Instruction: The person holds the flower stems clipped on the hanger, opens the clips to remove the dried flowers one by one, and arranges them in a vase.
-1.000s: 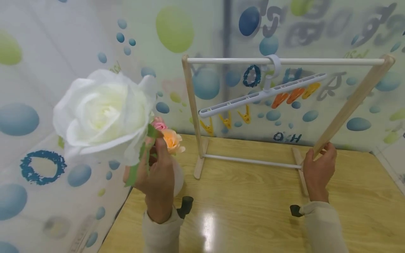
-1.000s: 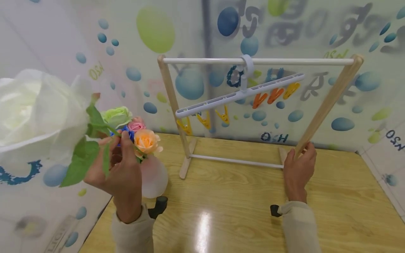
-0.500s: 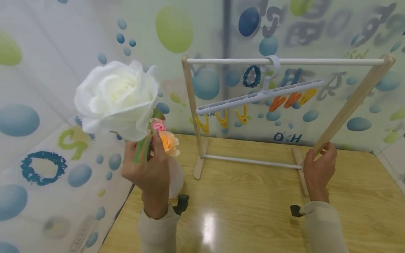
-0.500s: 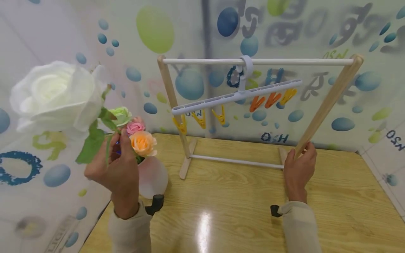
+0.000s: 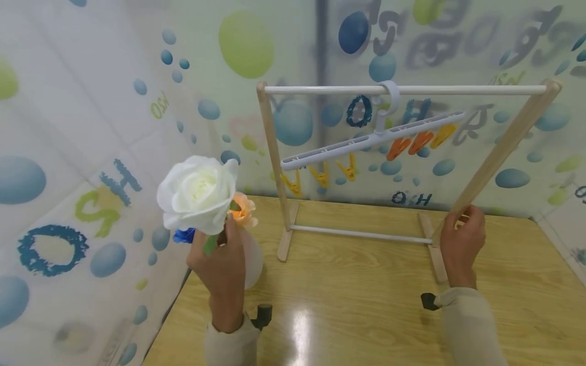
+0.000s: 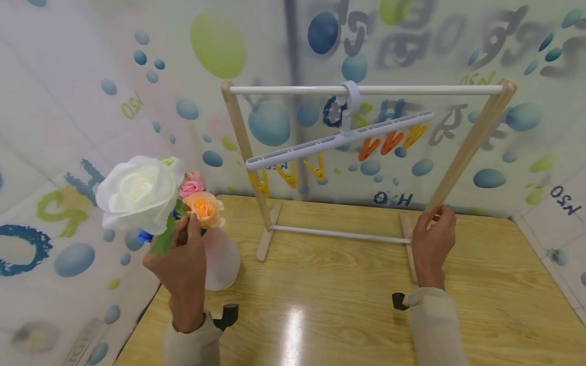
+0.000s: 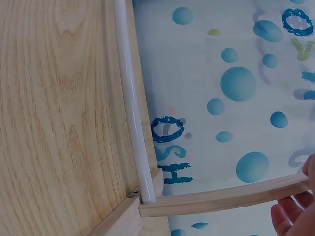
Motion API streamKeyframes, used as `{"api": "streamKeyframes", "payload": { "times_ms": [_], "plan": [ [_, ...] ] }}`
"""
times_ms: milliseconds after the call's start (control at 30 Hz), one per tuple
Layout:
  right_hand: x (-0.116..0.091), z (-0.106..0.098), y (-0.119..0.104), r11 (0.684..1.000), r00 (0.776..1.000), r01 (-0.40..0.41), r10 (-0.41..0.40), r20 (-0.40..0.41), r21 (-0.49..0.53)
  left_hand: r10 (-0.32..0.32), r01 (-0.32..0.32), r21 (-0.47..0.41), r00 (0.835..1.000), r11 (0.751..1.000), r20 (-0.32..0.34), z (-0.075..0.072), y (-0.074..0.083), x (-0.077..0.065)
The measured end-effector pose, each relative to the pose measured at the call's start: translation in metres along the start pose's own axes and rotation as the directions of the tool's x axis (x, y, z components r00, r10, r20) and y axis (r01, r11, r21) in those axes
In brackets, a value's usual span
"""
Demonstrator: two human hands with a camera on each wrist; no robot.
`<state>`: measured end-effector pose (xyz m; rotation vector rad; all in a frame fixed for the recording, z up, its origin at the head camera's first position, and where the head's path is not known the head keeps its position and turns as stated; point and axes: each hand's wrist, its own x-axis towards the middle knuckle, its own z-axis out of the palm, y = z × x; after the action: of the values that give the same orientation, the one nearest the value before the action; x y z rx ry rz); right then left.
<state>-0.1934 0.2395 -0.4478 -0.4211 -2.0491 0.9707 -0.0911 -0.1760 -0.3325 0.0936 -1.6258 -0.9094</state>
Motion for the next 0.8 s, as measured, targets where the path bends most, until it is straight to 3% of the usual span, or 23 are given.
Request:
{"api": "streamKeyframes", "payload": {
  "times_ms": [367,467,633,733,800],
  "plan": [
    [0.006,-0.001,0.003,1.0,1.0,0.003,-0.003,0.008,-0.016,0.036,-0.043,0.164,0.998,0.985,0.049,-0.006,-0.019,-0.009],
    [0.006,-0.001,0.003,1.0,1.0,0.007,-0.007,0.002,-0.019,-0.008,-0.01,0.22,0.997,0.975,0.081,-0.006,-0.022,-0.006],
    [0.005,-0.001,0.004,1.0,1.0,0.02,-0.02,-0.004,-0.019,-0.126,0.06,0.392,0.981,0.918,0.146,-0.008,-0.027,-0.009],
    [0.005,-0.001,0.005,1.0,1.0,0.024,-0.024,-0.007,-0.014,-0.147,0.043,0.49,0.973,0.871,0.175,-0.011,-0.026,-0.013],
    [0.006,-0.001,0.005,0.999,0.999,0.031,-0.031,-0.01,-0.011,-0.16,0.05,0.519,0.973,0.854,0.169,-0.013,-0.024,-0.014]
  ]
}}
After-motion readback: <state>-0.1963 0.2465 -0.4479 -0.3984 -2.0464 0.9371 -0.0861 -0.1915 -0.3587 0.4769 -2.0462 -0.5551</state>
